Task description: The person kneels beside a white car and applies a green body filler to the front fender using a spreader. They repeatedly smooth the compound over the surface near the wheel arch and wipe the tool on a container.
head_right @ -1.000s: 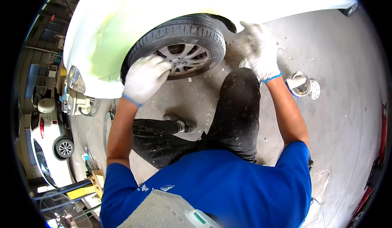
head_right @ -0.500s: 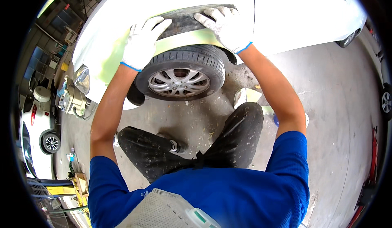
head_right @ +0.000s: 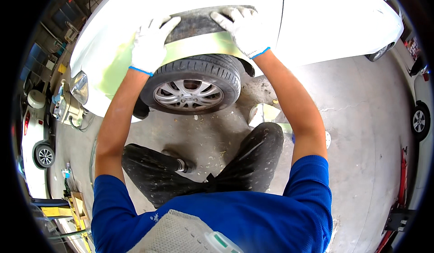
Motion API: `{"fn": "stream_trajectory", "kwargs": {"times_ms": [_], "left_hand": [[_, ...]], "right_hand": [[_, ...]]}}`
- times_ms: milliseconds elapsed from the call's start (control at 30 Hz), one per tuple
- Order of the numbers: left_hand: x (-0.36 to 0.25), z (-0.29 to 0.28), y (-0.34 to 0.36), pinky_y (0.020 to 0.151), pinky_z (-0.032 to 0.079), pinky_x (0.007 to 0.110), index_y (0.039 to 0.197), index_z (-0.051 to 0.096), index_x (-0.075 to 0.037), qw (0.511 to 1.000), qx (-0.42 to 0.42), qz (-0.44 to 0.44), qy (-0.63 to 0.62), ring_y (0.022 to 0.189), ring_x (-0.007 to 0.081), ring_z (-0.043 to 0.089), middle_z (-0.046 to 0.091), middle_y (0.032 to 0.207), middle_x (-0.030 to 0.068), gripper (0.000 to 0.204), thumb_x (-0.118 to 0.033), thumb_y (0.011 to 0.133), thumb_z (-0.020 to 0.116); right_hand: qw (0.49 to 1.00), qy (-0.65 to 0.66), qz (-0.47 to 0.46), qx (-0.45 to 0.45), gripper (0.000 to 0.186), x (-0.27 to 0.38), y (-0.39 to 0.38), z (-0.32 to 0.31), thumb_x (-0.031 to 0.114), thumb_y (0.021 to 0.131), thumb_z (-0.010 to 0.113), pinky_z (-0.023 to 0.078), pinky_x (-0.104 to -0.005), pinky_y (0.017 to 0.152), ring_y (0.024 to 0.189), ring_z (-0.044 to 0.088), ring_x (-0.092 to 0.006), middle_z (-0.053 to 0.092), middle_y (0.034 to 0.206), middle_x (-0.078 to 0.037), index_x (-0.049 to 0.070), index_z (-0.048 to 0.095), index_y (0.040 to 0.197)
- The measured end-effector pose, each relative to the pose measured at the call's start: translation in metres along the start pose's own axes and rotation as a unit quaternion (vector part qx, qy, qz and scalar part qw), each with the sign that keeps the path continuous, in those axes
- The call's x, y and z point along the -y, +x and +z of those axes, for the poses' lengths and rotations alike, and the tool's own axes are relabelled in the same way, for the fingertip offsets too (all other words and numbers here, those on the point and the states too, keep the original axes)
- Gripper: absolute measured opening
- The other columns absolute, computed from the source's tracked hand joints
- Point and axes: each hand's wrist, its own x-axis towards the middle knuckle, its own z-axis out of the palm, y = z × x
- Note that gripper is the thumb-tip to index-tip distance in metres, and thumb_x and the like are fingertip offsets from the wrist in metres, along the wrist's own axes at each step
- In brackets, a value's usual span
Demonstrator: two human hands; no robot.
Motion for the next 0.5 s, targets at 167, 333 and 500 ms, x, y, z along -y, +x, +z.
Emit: {"fn": "stream_trajectory", "kwargs": {"times_ms": [167, 333, 500], "left_hand": [[-0.009, 0.017, -0.002, 0.11, 0.043, 0.05, 0.148, 0.058, -0.029, 0.998, -0.019, -0.018, 0.049, 0.126, 0.0314, 0.055, 0.059, 0.14, 0.0045, 0.071, 0.001, 0.084, 0.06], [-0.022, 0.016, -0.024, 0.11, 0.043, 0.051, 0.147, 0.059, -0.029, 0.999, 0.029, -0.01, 0.014, 0.125, 0.0315, 0.056, 0.059, 0.14, 0.005, 0.07, 0.002, 0.083, 0.06], [-0.017, 0.005, -0.01, 0.108, 0.042, 0.051, 0.146, 0.059, -0.029, 1.0, -0.015, 0.016, 0.014, 0.124, 0.0306, 0.056, 0.059, 0.139, 0.0048, 0.06, -0.006, 0.09, 0.055]], "right_hand": [[0.999, 0.011, 0.015, -0.036, 0.066, 0.006, -0.005, 0.024, 0.008, 0.088, 0.063, 0.044, -0.0489, 0.106, 0.122, 0.059, -0.0281, 0.062, 0.136, -0.002, 0.035, 0.057, 0.149], [0.997, 0.071, 0.026, 0.025, 0.069, 0.02, -0.034, 0.024, 0.003, 0.088, 0.063, 0.044, -0.0493, 0.109, 0.122, 0.055, -0.0342, 0.062, 0.136, -0.007, 0.035, 0.056, 0.149], [0.997, 0.055, 0.005, -0.059, 0.065, 0.004, -0.021, 0.002, -0.002, 0.087, 0.06, 0.049, -0.0439, 0.103, 0.116, 0.058, -0.0322, 0.063, 0.133, -0.006, 0.032, 0.064, 0.143]]}}
